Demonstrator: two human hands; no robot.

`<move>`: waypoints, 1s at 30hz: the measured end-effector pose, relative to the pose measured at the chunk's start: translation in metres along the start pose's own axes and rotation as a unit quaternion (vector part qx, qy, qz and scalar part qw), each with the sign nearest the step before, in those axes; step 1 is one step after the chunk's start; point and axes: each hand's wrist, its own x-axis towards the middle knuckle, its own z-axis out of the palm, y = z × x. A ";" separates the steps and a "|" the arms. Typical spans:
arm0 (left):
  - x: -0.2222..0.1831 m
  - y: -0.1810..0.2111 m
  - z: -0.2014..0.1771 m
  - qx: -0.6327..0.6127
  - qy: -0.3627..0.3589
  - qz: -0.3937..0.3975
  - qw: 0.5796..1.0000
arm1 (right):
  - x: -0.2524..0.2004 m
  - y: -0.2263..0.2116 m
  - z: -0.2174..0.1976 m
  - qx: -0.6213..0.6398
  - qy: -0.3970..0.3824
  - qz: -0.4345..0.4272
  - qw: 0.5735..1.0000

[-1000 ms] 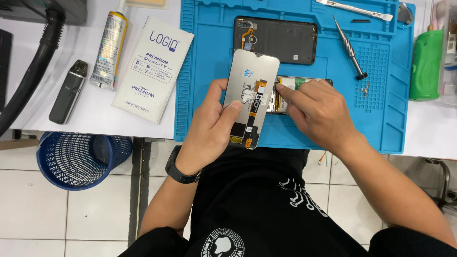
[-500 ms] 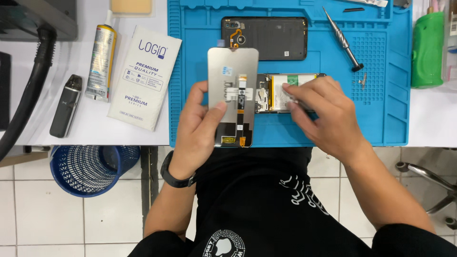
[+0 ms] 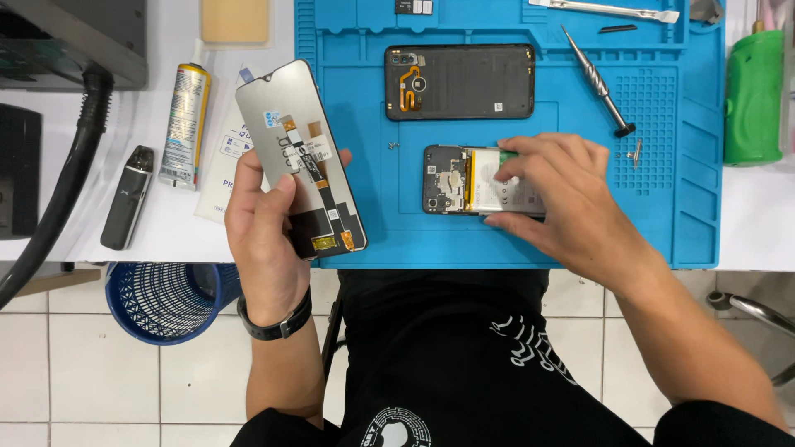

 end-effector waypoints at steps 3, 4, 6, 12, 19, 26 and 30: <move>-0.001 0.003 0.007 -0.001 -0.001 -0.016 1.000 | 0.005 -0.011 0.008 0.029 0.006 -0.014 0.999; -0.002 0.001 0.006 -0.002 0.000 -0.015 1.000 | 0.008 -0.013 0.011 0.028 0.006 -0.015 0.999; -0.002 -0.002 0.003 0.010 0.004 -0.019 1.000 | 0.015 -0.017 0.018 0.002 0.005 -0.033 0.999; -0.006 -0.007 -0.001 0.016 -0.003 -0.044 0.999 | 0.006 -0.028 0.016 0.036 0.052 -0.041 0.997; -0.029 -0.044 0.056 -0.119 -0.081 -0.143 0.979 | -0.032 -0.056 0.053 0.249 0.174 0.030 0.952; -0.051 -0.063 0.093 -0.170 -0.144 -0.250 0.942 | -0.031 -0.051 0.069 0.268 0.339 0.004 0.902; -0.053 -0.061 0.100 -0.163 -0.165 -0.283 0.931 | -0.019 -0.046 0.068 0.188 0.411 -0.040 0.891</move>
